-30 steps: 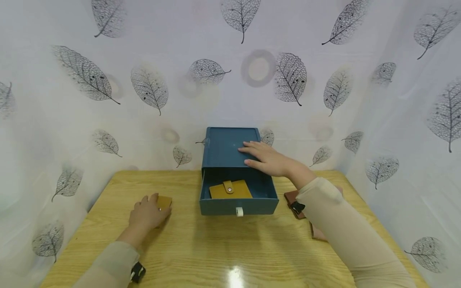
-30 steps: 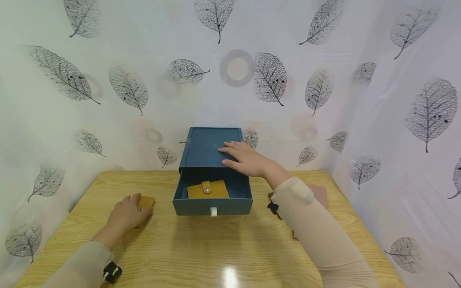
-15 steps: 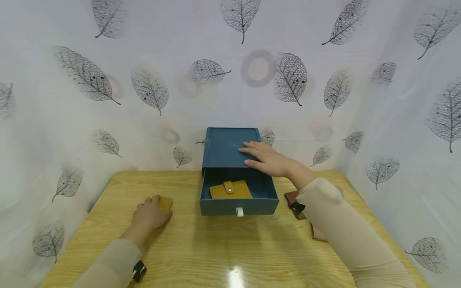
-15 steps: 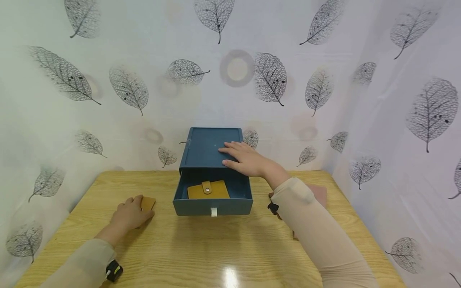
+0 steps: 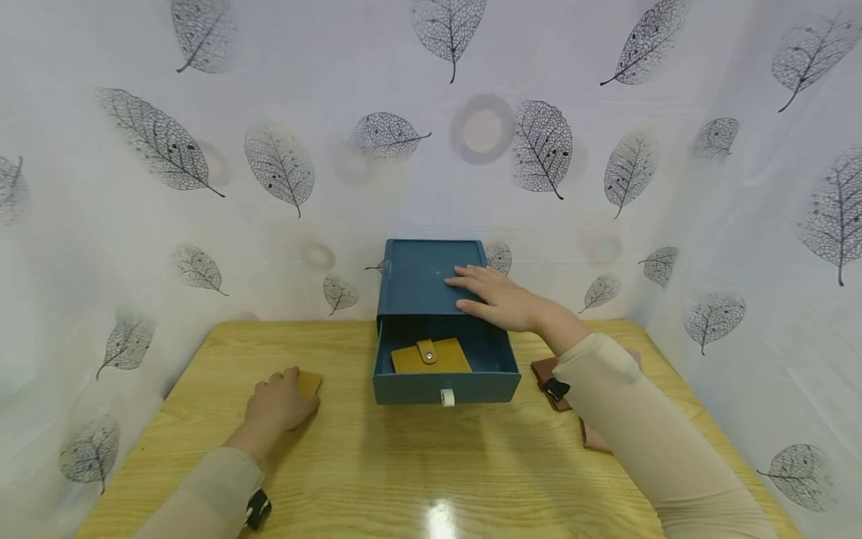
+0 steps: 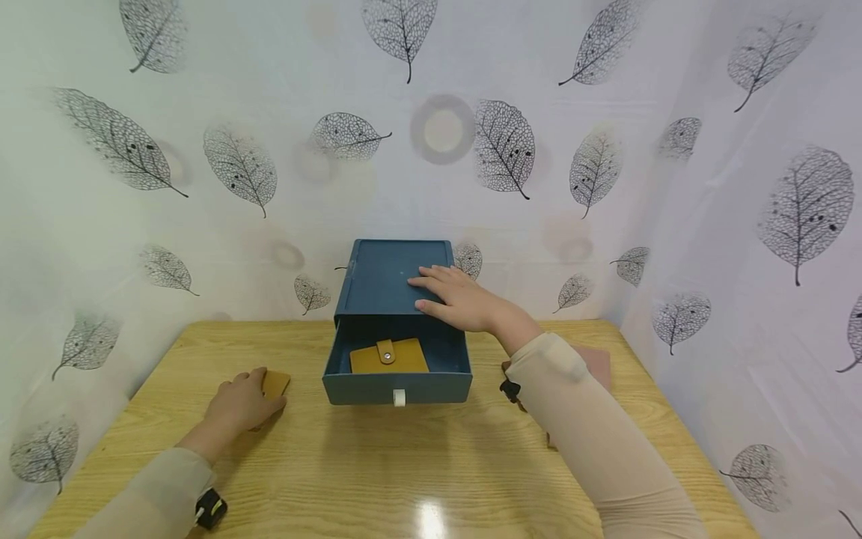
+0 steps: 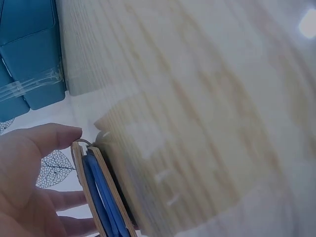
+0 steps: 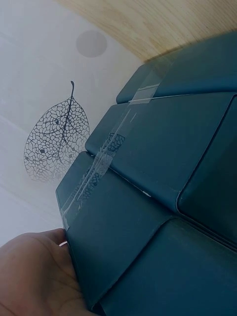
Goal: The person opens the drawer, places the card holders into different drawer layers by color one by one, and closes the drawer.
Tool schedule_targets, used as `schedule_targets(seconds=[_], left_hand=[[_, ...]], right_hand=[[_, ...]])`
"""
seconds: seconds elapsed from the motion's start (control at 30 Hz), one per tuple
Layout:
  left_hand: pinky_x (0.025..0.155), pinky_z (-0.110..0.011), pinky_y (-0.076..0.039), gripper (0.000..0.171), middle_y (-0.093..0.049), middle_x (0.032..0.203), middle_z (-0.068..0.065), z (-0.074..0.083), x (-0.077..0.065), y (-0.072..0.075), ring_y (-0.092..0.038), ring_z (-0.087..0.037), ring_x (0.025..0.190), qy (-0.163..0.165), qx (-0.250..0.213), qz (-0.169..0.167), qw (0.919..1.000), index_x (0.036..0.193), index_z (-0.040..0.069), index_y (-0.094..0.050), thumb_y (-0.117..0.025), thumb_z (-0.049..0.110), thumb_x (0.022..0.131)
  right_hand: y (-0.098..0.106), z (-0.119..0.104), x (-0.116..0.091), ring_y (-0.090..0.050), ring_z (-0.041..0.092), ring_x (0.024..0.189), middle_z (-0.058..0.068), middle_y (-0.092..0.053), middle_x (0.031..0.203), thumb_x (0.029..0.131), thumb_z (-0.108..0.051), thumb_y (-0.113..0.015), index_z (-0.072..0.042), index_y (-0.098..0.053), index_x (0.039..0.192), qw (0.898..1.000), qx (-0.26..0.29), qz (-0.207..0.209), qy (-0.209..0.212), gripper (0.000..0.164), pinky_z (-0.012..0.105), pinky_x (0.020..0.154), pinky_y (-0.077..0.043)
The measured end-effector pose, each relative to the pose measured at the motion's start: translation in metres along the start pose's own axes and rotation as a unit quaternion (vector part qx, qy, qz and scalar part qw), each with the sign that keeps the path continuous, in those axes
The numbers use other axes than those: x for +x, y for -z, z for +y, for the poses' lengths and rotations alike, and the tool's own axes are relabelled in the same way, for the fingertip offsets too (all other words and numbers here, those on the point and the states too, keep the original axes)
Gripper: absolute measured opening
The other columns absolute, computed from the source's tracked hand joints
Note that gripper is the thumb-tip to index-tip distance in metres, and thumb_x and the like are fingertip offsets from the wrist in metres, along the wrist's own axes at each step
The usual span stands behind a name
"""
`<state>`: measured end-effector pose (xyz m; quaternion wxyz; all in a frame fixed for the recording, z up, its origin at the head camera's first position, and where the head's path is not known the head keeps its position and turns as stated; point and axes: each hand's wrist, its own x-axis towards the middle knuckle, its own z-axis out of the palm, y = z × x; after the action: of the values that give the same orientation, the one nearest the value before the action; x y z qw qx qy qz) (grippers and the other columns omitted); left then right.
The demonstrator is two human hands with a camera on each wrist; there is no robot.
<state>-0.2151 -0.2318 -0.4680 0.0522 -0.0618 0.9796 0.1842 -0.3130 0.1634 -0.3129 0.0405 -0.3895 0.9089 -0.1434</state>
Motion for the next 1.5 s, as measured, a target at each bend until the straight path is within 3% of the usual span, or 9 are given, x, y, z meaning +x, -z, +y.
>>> schedule_targets(seconds=[0.5, 1.13, 1.5], left_hand=[[0.07, -0.054, -0.048, 0.078, -0.054, 0.122, -0.033, -0.004, -0.002, 0.003, -0.053, -0.046, 0.098, -0.016, 0.005, 0.005, 0.9998, 0.144, -0.008, -0.043, -0.068, 0.037, 0.085], [0.076, -0.057, -0.05, 0.079, -0.056, 0.123, -0.033, -0.006, -0.002, 0.013, -0.054, -0.049, 0.102, -0.042, 0.005, 0.024, 0.9988, 0.144, -0.008, -0.044, -0.067, 0.041, 0.086], [0.077, -0.058, -0.05, 0.081, -0.052, 0.132, -0.036, 0.0, -0.003, 0.03, -0.052, -0.051, 0.105, -0.059, -0.002, 0.038, 0.9975, 0.146, -0.007, -0.042, -0.066, 0.045, 0.089]], right_hand=[[0.0, -0.001, 0.0, -0.008, 0.035, 0.153, 0.01, -0.017, 0.166, 0.107, -0.043, -0.041, -0.016, -0.034, 0.158, 1.0, 0.002, -0.002, -0.003, 0.058, 0.054, 0.123, -0.003], [0.001, -0.003, -0.001, -0.009, 0.037, 0.153, 0.012, -0.019, 0.166, 0.107, -0.044, -0.042, -0.014, -0.035, 0.157, 1.0, 0.0, 0.003, 0.001, 0.059, 0.057, 0.122, -0.004], [0.0, -0.002, 0.0, -0.01, 0.037, 0.152, 0.013, -0.019, 0.165, 0.107, -0.043, -0.042, -0.014, -0.035, 0.157, 1.0, -0.001, 0.007, 0.004, 0.059, 0.057, 0.122, -0.003]])
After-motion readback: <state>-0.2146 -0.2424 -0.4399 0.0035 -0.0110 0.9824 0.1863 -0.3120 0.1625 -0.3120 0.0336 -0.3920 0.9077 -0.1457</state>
